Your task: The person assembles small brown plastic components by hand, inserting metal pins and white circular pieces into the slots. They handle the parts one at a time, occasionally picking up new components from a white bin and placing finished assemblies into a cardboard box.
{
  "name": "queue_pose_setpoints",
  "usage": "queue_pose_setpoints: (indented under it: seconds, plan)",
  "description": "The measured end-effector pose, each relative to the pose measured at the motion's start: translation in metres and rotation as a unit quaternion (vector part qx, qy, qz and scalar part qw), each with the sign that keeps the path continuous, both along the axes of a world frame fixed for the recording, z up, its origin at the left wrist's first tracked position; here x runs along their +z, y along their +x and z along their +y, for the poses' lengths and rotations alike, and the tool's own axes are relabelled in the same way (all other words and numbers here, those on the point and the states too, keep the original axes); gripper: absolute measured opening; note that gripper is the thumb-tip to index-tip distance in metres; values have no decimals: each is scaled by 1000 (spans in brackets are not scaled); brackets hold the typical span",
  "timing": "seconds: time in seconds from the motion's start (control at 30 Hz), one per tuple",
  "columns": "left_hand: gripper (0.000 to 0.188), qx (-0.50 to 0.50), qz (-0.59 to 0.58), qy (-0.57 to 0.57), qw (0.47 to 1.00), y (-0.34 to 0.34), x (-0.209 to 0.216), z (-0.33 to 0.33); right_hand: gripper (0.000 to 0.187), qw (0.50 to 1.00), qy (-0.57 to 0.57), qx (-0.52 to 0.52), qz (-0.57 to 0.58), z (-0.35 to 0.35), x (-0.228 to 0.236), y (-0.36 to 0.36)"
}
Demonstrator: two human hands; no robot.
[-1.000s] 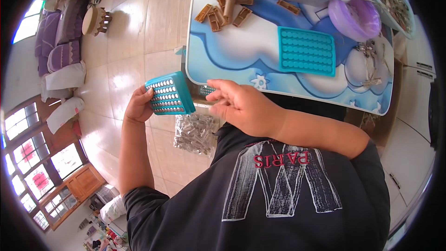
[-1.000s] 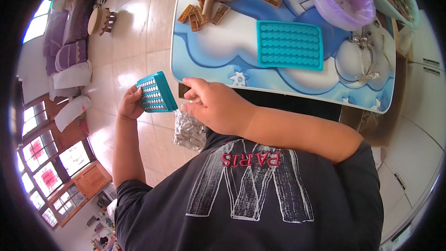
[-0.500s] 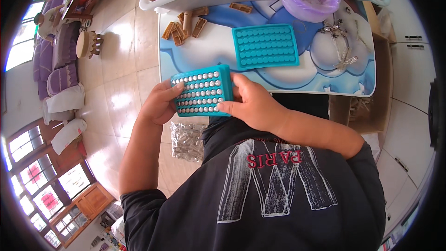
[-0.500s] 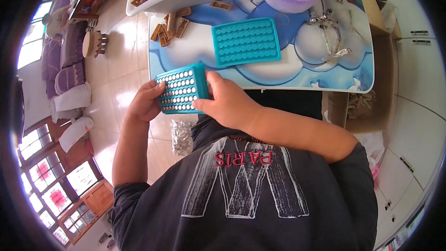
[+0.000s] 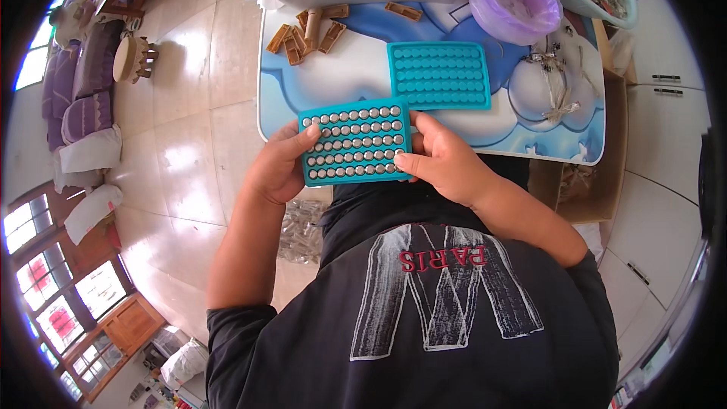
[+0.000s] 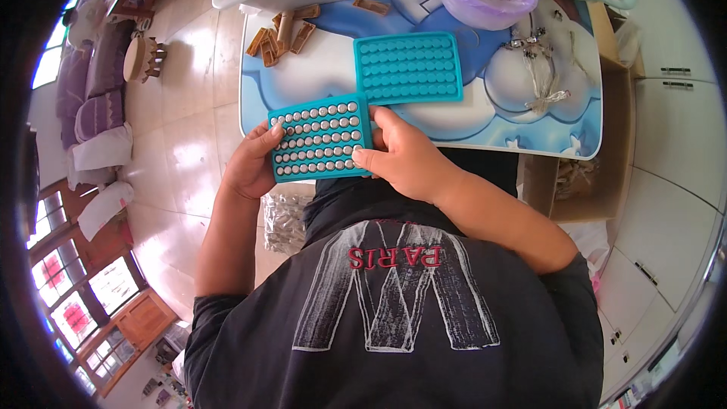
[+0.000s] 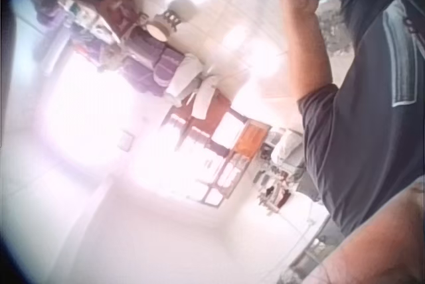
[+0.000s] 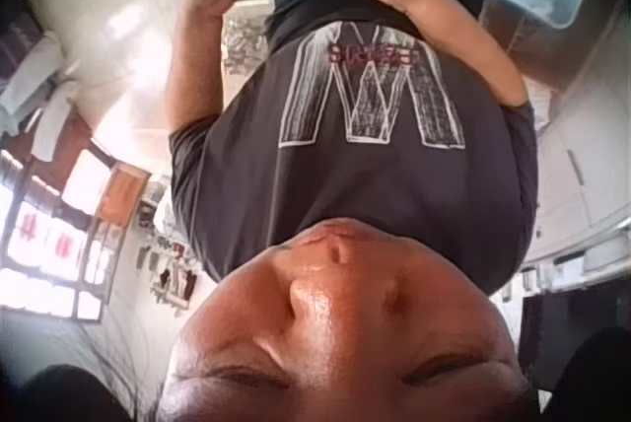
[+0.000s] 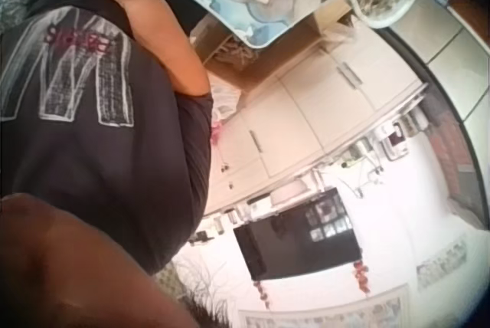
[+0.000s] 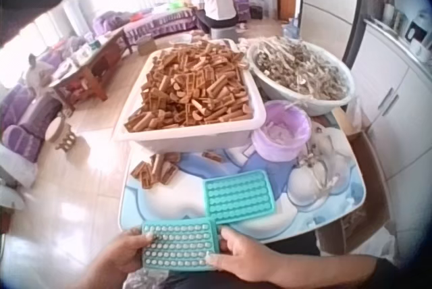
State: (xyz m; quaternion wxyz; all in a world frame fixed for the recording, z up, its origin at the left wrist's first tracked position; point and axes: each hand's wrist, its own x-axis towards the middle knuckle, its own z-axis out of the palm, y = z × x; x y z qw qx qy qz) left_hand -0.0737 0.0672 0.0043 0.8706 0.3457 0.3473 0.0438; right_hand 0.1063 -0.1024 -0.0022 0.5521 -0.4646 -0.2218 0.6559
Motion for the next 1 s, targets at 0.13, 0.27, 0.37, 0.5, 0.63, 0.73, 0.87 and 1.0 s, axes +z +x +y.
queue_pose_setpoints:
  seconds: [0.13, 0.27, 0.37, 0.5, 0.63, 0.73, 0.87, 1.0]
  plan:
    - [49, 51, -78, -42, 995, -4, -18, -8, 49, 1000, -6, -9, -7, 0, 9, 1]
    - [53, 70, -149, -72, 984, -3, -12, -20, 50, 999, 18, -15, -35, -2, 3, -1]
    - [51, 68, -166, -113, 977, -6, -18, -20, 51, 998, 9, -2, -60, -4, 7, -1]
    - [45, 89, -172, -135, 972, -12, -27, -21, 41, 935, 18, -45, -350, -15, 11, 20]
    - [43, 107, -173, -146, 968, -17, -33, -25, 21, 630, 95, -87, -766, -15, 5, 56]
    - [42, 103, -178, -149, 967, -17, -32, -25, 18, 578, 94, -49, -809, -16, -6, 67]
    - [47, 115, -174, -165, 964, -15, -31, -26, 16, 507, 139, -65, -848, -11, -6, 69]
    - [61, 115, -187, -170, 961, -12, -28, -29, 10, 542, 173, -161, -807, -6, 17, 75]
